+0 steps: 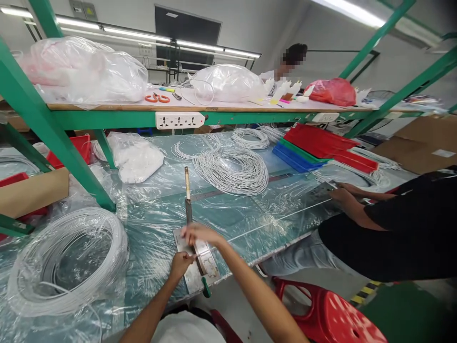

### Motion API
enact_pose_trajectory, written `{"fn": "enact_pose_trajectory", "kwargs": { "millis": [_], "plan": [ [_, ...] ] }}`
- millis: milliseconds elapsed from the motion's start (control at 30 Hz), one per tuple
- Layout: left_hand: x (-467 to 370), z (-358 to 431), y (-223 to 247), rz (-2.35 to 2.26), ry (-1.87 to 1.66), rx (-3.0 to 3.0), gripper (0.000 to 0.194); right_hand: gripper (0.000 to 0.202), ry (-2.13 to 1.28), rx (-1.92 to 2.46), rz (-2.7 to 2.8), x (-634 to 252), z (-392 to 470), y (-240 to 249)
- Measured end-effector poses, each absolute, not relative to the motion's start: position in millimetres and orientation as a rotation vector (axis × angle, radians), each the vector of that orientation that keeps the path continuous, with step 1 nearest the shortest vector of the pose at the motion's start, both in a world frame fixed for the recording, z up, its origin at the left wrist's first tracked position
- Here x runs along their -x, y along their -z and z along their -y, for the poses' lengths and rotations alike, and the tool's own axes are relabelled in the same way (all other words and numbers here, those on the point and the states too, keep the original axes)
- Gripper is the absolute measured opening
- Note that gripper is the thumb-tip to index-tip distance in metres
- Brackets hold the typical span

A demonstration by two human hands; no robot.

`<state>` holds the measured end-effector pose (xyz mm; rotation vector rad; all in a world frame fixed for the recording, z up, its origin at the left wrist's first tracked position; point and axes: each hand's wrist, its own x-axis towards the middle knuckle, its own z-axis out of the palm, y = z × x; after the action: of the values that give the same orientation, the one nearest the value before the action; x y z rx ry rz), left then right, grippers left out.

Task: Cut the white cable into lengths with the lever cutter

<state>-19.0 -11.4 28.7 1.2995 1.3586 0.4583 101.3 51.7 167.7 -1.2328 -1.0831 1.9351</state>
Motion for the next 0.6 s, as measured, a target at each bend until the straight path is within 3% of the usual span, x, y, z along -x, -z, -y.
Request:
{"fn": "enact_pose_trajectory", "kwargs": {
  "millis": [133,267,367,600],
  "plan": [
    [18.1,15.5,-35.2,-1.441,-0.433,-1.422,0.036,0.023,-1.617,1.375,0.961,-117.2,-149.2,-192.9],
    [19.5,15.1,-45.6,-1.461,-0.386,-1.537,0.022,0.039,-1.610,1.454,0.932,-105.2,-199.2,-198.7],
    [16.6,13.1,-45.4,-1.456,-0.362,-1.580,0.016,0.052,-1.657,1.464,0.928,-98.2,-209.6,-200.6],
    [8.6,8.1,-20.2,-1.407,-0.366,-1.512,0.022,0.064,-1.779,1.409,0.900,-123.7,-180.0,-213.6]
  ]
}}
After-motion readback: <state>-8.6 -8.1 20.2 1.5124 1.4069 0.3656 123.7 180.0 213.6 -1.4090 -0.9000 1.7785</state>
